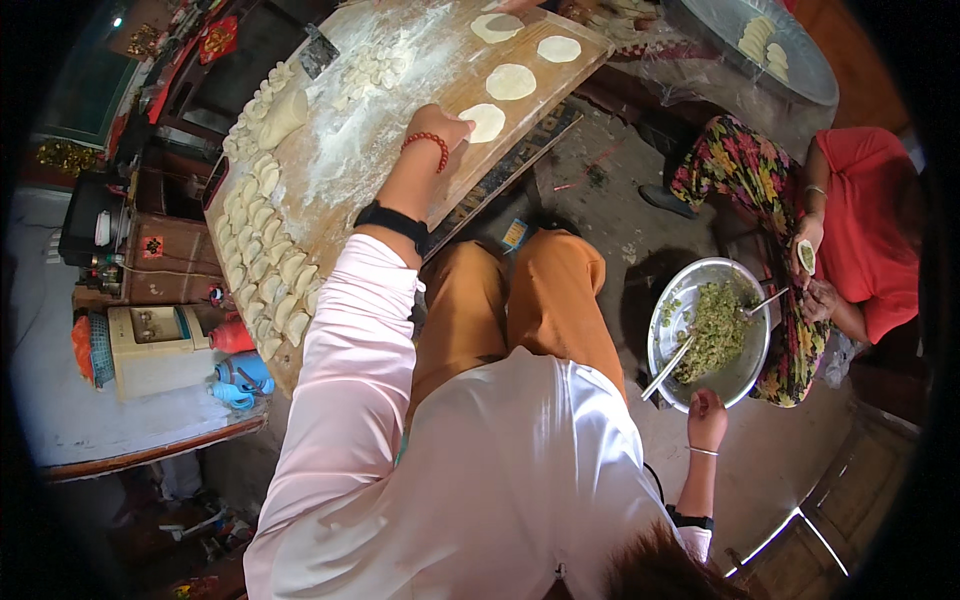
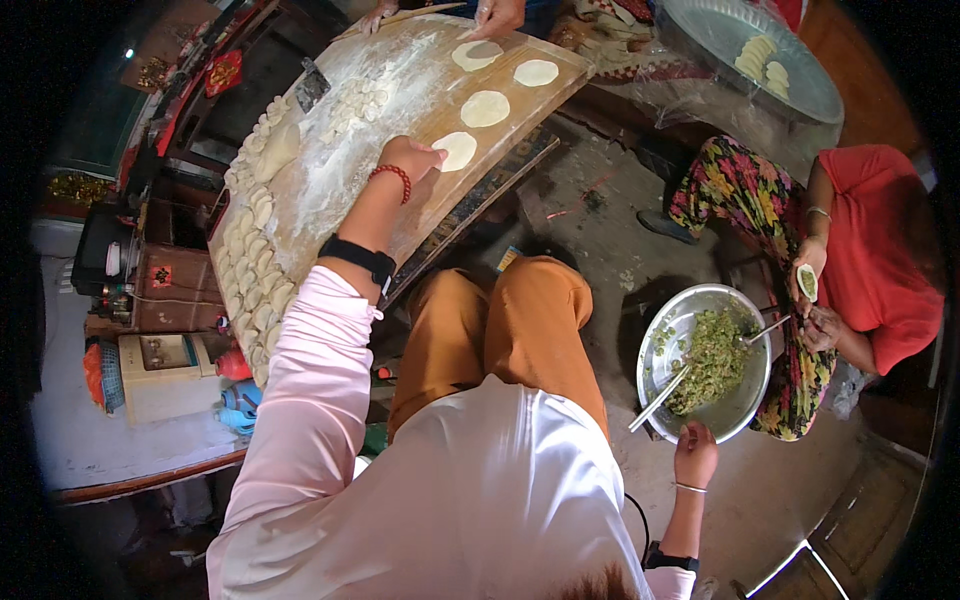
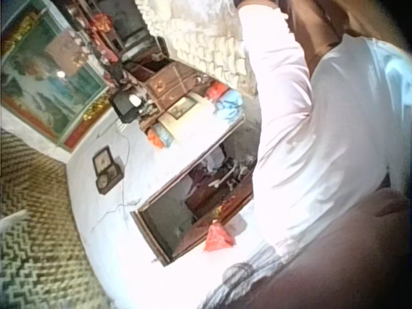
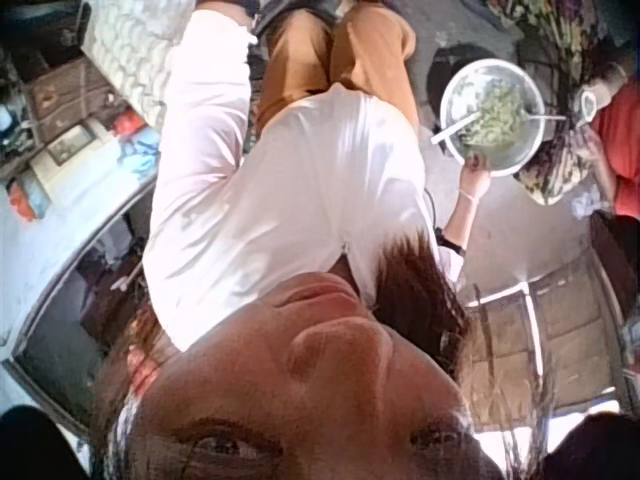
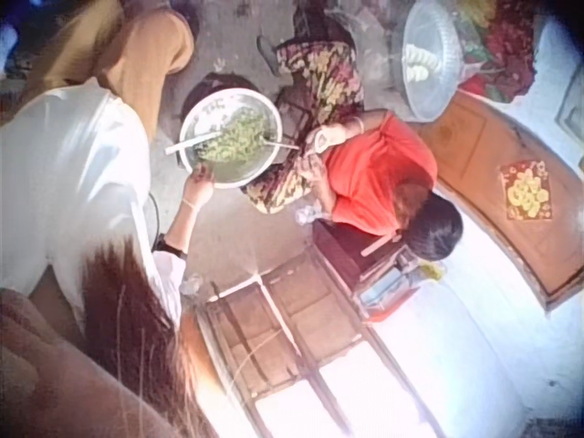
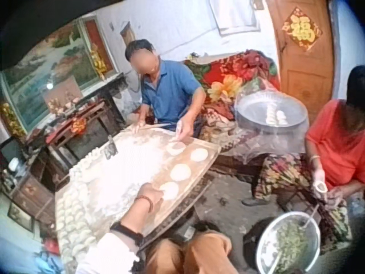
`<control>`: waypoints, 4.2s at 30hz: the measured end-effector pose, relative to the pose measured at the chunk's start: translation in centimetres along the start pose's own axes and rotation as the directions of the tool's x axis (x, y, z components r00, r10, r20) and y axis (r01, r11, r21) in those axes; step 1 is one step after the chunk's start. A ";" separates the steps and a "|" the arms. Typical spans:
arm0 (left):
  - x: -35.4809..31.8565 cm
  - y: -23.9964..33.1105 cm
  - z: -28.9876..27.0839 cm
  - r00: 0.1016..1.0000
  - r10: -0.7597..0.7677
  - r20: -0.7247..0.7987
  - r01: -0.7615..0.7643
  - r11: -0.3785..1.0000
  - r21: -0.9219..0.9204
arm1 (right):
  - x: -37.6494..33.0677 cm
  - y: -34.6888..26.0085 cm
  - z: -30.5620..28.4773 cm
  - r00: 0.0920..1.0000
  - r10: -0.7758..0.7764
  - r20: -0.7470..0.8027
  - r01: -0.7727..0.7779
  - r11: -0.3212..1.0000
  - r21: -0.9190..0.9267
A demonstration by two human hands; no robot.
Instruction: The person fills round dough wrappers with a green vegetable mixture using chopsticks, then folds and pleats the edges to seal the dumplings. The finished dumplings are placed in rows on a floured wooden board.
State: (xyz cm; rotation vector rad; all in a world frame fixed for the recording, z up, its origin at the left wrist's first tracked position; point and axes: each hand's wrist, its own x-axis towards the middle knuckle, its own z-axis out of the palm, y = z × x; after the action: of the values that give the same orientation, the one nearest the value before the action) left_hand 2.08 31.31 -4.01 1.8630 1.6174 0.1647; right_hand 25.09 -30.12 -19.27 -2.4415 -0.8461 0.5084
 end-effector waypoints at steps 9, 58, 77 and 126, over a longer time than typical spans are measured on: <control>-6.0 0.0 3.4 0.971 0.240 0.015 -0.013 0.114 -0.993 | 0.4 -0.4 0.6 1.000 0.001 0.017 0.000 0.999 -0.036; -21.0 5.6 15.2 0.700 0.380 0.605 0.464 0.401 -0.790 | 6.1 1.4 7.1 0.900 -0.273 0.340 0.368 0.894 -0.256; -22.0 6.5 15.7 0.576 0.445 0.686 0.642 0.273 -0.716 | 6.7 7.9 5.1 0.812 0.531 -0.243 -0.087 0.521 0.849; -23.0 5.7 14.2 0.499 0.410 0.764 0.765 0.207 -0.611 | 5.9 8.3 5.5 0.744 0.642 0.183 -0.182 -0.070 0.981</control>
State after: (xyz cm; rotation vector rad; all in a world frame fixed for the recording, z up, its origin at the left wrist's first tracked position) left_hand 8.65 4.52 -4.65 0.3558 0.5816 0.0583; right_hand 30.57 -30.09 -29.42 -1.2109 0.5287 0.5478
